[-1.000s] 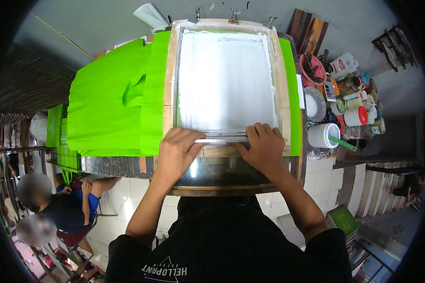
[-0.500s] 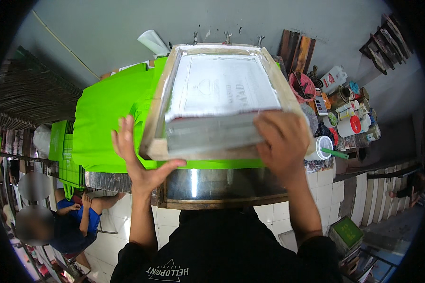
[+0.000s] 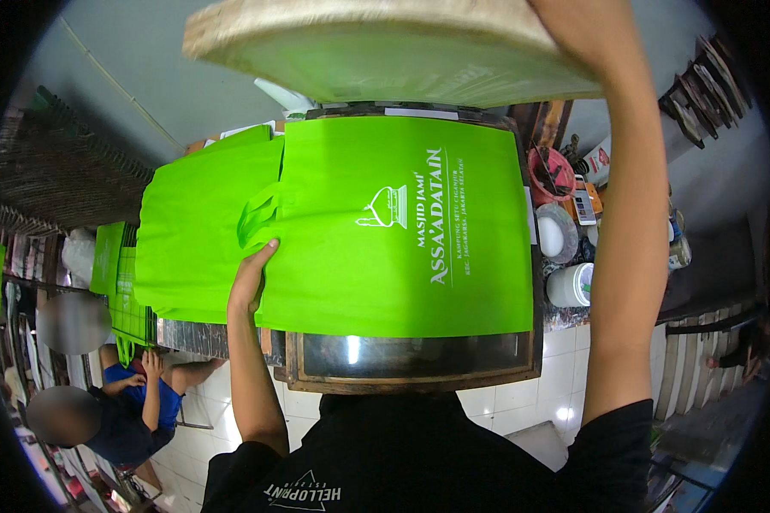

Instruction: The person places a green bag onto a printing surface, lowers a printing frame, and uses a squeegee to apply white ink, then removes the bag and repeats the process with other bags before adding more ink to the frame from a tub using a spatula.

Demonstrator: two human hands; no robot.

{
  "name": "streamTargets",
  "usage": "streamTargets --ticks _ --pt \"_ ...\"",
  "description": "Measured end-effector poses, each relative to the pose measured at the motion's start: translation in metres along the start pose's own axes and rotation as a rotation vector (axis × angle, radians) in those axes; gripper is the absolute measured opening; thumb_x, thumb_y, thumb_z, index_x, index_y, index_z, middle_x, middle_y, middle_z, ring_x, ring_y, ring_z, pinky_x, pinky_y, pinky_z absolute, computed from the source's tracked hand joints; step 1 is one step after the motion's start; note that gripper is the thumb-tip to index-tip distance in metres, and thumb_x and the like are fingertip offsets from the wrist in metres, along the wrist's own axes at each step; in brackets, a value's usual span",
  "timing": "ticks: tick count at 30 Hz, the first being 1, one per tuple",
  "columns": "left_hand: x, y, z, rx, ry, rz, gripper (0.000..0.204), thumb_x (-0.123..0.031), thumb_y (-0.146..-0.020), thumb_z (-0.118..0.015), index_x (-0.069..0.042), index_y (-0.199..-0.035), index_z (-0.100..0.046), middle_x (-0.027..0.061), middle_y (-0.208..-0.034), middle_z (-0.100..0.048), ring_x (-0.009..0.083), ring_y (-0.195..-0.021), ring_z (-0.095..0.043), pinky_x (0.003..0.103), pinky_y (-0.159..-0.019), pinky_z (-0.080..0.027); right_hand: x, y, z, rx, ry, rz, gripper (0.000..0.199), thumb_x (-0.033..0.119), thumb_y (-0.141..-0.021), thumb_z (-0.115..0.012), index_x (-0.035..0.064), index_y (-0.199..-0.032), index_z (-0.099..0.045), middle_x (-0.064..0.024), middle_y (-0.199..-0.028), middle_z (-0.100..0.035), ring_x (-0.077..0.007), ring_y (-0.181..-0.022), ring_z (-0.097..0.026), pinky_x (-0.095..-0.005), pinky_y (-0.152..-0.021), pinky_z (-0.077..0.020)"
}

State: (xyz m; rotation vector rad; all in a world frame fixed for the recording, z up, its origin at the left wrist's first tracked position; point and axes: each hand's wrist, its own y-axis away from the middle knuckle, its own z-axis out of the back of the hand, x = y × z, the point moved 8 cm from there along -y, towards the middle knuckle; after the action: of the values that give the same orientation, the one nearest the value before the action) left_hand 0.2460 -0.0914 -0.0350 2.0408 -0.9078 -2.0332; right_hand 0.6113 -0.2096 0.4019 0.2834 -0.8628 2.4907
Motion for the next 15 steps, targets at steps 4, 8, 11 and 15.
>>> streamTargets --ticks 4,8,11,15 --pt "-0.010 -0.023 0.024 0.010 -0.073 -0.145 0.015 -0.019 -0.096 -0.070 -0.005 -0.093 -0.071 0.0005 -0.086 -0.068 0.0108 -0.083 -0.061 0.030 -0.079 -0.048 -0.019 -0.027 0.011 -0.127 -0.116 0.269 0.037 0.032 -0.089 -0.073 -0.0023 -0.102 -0.076 -0.0139 -0.083 -0.075 -0.0228 -0.071 -0.067 -0.0363 -0.072 -0.0528" --pt "-0.069 -0.016 0.120 -0.201 -0.347 -0.361 0.008 -0.013 -0.094 -0.071 -0.007 -0.088 -0.069 -0.0055 -0.082 -0.062 0.0076 -0.078 -0.054 0.024 -0.074 -0.042 -0.014 -0.049 0.002 -0.101 -0.131 0.293 0.036 0.028 -0.088 -0.074 -0.0054 -0.103 -0.074 -0.0140 -0.084 -0.075 -0.0200 -0.076 -0.067 -0.0351 -0.074 -0.0525" --pt "-0.117 -0.015 0.248 -0.369 -0.589 -0.484 0.010 -0.016 -0.095 -0.069 -0.006 -0.094 -0.071 -0.0025 -0.086 -0.066 0.0111 -0.081 -0.058 0.028 -0.077 -0.045 -0.012 -0.058 0.006 -0.144 -0.206 0.305 0.035 0.026 -0.088 -0.075 -0.0063 -0.101 -0.074 -0.0146 -0.083 -0.074 -0.0186 -0.077 -0.067 -0.0349 -0.075 -0.0527" --pt "-0.187 0.050 0.337 -1.046 -1.028 -0.566 0.025 -0.021 -0.096 -0.067 0.000 -0.111 -0.069 0.0162 -0.104 -0.072 0.0327 -0.101 -0.067 0.041 -0.092 -0.049 -0.021 -0.088 -0.004 -0.165 -0.172 0.423 0.055 0.040 -0.079 -0.082 -0.0104 -0.099 -0.073 -0.0284 -0.088 -0.072 -0.0383 -0.079 -0.066 -0.0456 -0.078 -0.0518"
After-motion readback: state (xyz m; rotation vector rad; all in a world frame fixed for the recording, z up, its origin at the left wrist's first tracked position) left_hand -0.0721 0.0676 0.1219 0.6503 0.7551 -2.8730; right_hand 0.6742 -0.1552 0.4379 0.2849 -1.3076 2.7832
